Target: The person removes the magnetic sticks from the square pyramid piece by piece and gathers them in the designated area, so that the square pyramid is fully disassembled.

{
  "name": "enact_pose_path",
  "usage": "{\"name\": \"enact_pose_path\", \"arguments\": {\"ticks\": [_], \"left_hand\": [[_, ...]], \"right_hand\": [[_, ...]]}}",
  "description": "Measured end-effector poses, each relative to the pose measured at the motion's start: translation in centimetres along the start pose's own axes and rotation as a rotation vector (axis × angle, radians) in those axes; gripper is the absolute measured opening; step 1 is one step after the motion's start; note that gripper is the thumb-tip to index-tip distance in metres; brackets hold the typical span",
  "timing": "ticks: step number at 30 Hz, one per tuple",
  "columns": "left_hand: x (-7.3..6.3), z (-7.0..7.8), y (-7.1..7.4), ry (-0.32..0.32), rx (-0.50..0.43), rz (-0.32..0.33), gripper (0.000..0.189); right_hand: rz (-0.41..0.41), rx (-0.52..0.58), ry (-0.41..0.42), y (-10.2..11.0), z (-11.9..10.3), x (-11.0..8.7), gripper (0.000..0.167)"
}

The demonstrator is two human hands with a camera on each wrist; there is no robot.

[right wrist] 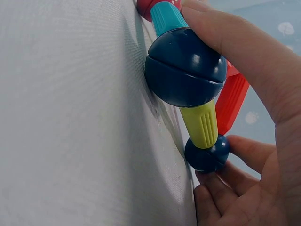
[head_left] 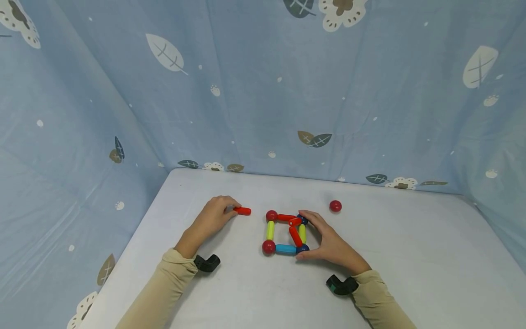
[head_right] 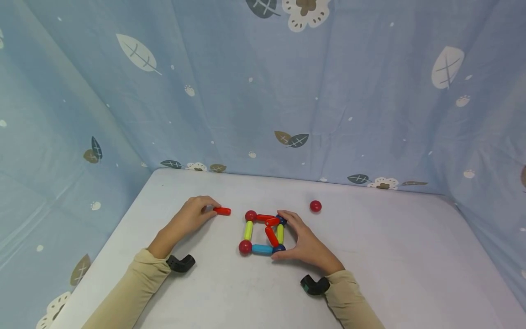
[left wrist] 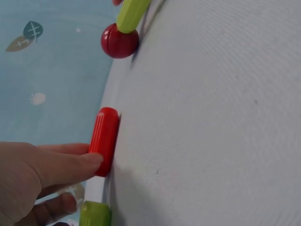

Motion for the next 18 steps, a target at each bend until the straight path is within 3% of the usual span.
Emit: {"name": "enact_pose_path", "arguments": {"ticks": [18], "left_hand": [[-0.24, -0.14, 0.43, 0.029, 0.016, 0.039, 0.021]], "right_hand": [[0.001, 0.008, -0.006, -0.03, 0.04, -0.03, 0.109]]}}
Point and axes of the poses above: each hand's wrist, its own x-axis towards the middle knuckle, its own y-axis out of the back of the hand, z = x × y, the point moved 2 cm from there along x, towards the middle knuckle, and after that the axes turned 14 degrees about -y, right-handed, at the moved point
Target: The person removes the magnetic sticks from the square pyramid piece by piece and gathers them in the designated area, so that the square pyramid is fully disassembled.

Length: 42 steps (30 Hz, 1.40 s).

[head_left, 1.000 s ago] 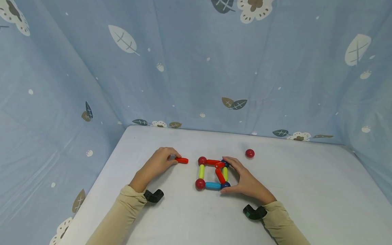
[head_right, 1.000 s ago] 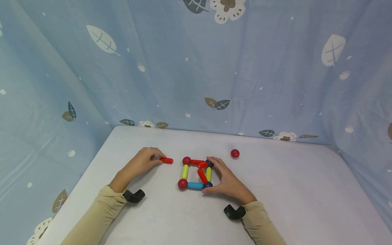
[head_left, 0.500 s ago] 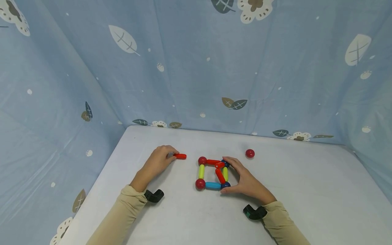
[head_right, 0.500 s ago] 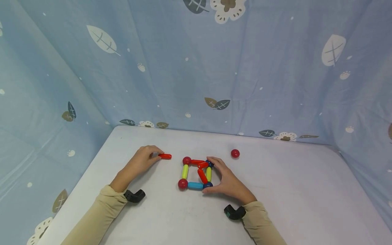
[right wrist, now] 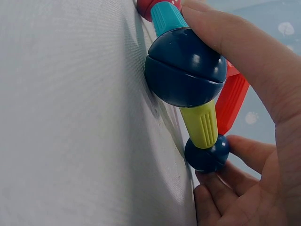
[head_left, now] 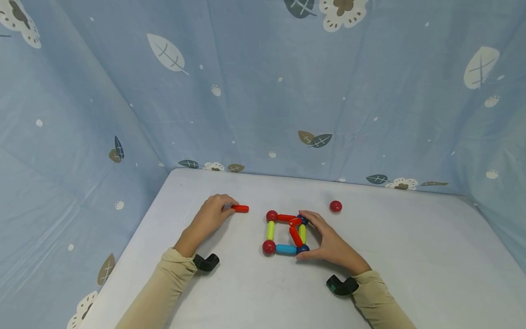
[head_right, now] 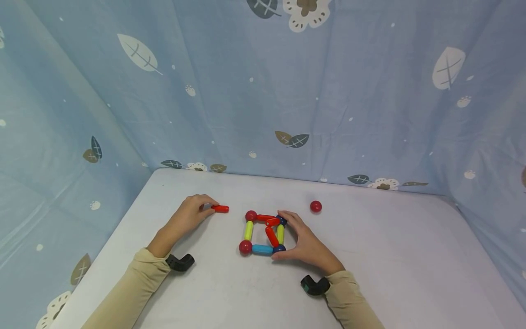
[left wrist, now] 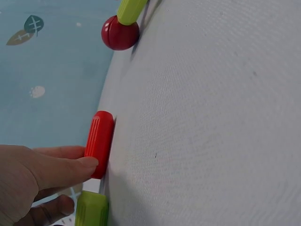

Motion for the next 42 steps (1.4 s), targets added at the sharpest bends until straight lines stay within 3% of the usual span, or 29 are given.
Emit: {"name": "enact_pose_path", "arguments": {"ticks": [7, 24, 28, 35, 42], "left_hand": [[0.0, -0.3, 0.0, 0.026, -0.018, 0.000, 0.019], [0.1, 0.1, -0.1, 0.020, -0.036, 0.040, 0.020], [0.3, 0.9, -0.3, -0.012, -0.022, 0.051, 0.020], [0.7, 3.3, -1.0, -0.137, -0.060, 0.055, 0.022], [0.7, 6.1, -1.7, -0.219, -0.114, -0.004, 0.024]], "right_hand": [[0.004, -0.005, 0.006, 0.0, 0.0, 0.0, 0.109], [0.011, -0.009, 0.016, -0.1, 0.0, 0.0, 0.109], [0.012, -0.008, 0.017, -0.1, 0.1, 0.0, 0.109], [0.017, -0.011, 0.018, -0.2, 0.2, 0.0, 0.109], [0.018, -0.007, 0.021, -0.2, 0.1, 0.0, 0.109]]}}
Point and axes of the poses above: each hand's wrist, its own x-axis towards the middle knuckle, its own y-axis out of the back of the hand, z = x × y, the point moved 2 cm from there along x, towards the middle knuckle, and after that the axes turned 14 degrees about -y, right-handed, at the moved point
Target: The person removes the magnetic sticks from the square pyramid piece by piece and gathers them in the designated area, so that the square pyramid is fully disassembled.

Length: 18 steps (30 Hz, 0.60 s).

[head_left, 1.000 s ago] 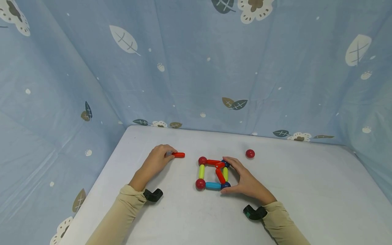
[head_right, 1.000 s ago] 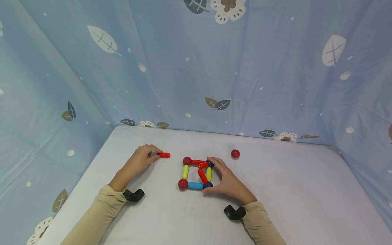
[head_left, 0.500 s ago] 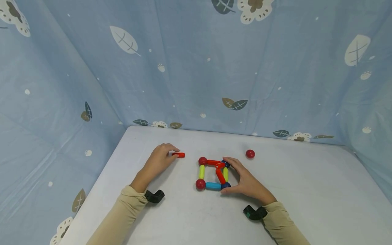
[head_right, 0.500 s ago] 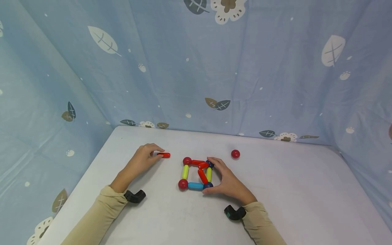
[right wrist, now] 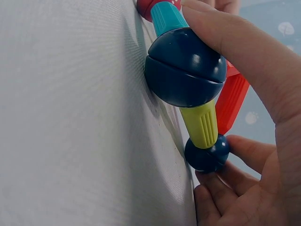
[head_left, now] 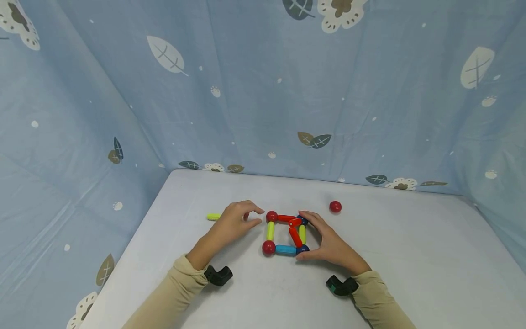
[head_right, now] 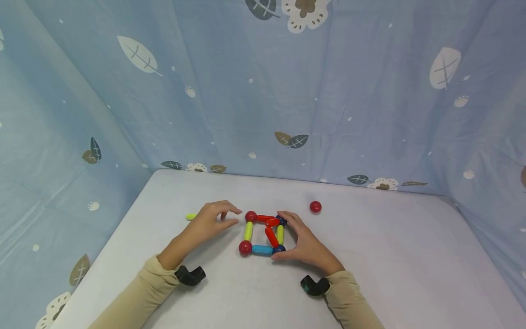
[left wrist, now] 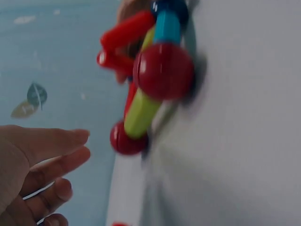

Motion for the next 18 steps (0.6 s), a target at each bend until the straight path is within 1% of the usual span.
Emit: {"name": "enact_pose_path", "arguments": {"ticks": [4, 8, 10, 13, 18], "left_hand": [[0.4, 1.8, -0.4, -0.019, -0.062, -0.060, 0.024], [0.9, 3.0, -1.0, -0.055, -0.109, -0.107, 0.024], [1.2, 3.4, -1.4, -0.072, -0.129, -0.124, 0.023], [1.5, 3.9, -2.1, -0.071, -0.166, -0.151, 0.021], [1.7, 4.4, -3.3, -0.071, -0.178, -0.170, 0.026]], "right_hand": [[0.004, -0.005, 0.012, 0.0, 0.0, 0.0, 0.108], [0.004, -0.002, 0.024, -0.1, 0.1, 0.0, 0.108], [0.002, 0.003, 0.028, -0.1, 0.2, 0.0, 0.108], [-0.005, 0.010, 0.032, -0.1, 0.2, 0.0, 0.108], [-0.004, 0.005, 0.031, 0.1, 0.1, 0.0, 0.107]]}}
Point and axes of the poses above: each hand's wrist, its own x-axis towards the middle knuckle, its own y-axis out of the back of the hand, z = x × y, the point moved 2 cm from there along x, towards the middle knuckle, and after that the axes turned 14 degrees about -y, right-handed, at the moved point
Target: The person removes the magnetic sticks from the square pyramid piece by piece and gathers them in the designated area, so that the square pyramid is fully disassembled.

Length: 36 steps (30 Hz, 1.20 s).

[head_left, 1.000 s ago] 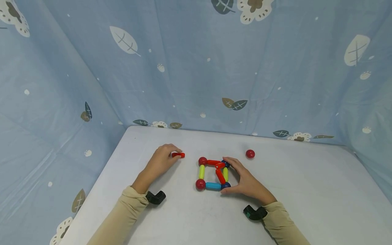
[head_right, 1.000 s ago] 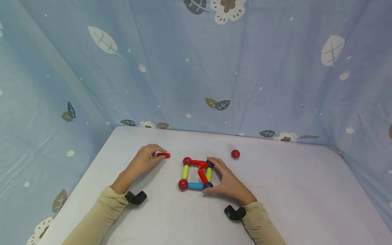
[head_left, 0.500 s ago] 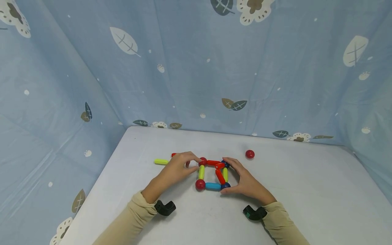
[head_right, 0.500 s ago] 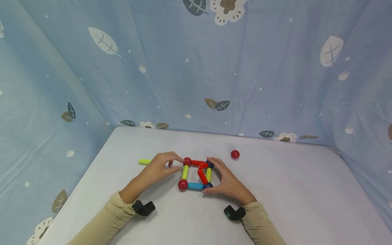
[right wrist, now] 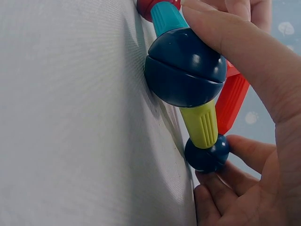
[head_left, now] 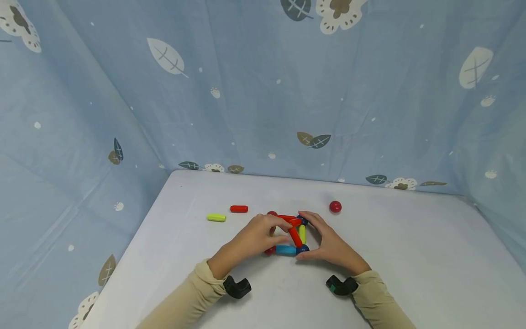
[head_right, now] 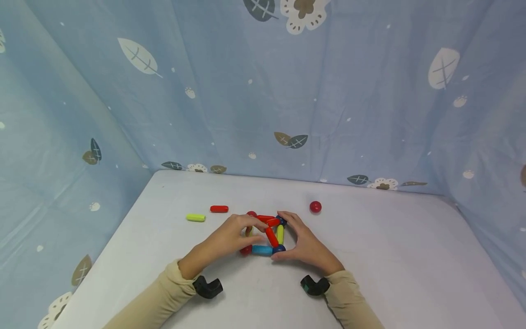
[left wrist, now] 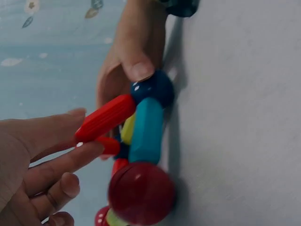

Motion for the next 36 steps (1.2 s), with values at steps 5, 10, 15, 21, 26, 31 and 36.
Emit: {"name": "enact_pose_path", "arguments": {"ticks": [5, 10, 15, 21, 26, 31, 36], "left_hand": [[0.05, 0.20, -0.47, -0.002, 0.024, 0.012, 0.028], [0.01, 0.38, -0.50, 0.009, 0.016, 0.007, 0.028], [-0.04, 0.37, -0.50, 0.003, 0.023, 0.012, 0.027], [-0.08, 0.30, -0.49, -0.017, 0.015, 0.021, 0.022], [-0.13, 0.36, -0.42, -0.014, 0.006, 0.016, 0.020], [-0.16, 0.38, -0.54, 0.008, -0.015, 0.001, 0.024], [-0.16, 0.48, -1.10, 0.011, -0.029, -0.023, 0.024]], "right_hand": [[-0.006, 0.011, -0.009, 0.12, -0.15, -0.08, 0.107], [-0.004, 0.009, -0.011, 0.04, -0.03, -0.13, 0.108], [-0.006, 0.014, -0.020, 0.01, 0.03, -0.05, 0.108], [-0.016, 0.024, -0.028, 0.00, 0.14, 0.12, 0.107], [-0.020, 0.025, -0.025, -0.03, 0.18, 0.19, 0.107], [-0.020, 0.025, -0.025, -0.07, 0.14, 0.15, 0.107], [-0.018, 0.027, -0.025, -0.06, 0.00, 0.08, 0.106]]}}
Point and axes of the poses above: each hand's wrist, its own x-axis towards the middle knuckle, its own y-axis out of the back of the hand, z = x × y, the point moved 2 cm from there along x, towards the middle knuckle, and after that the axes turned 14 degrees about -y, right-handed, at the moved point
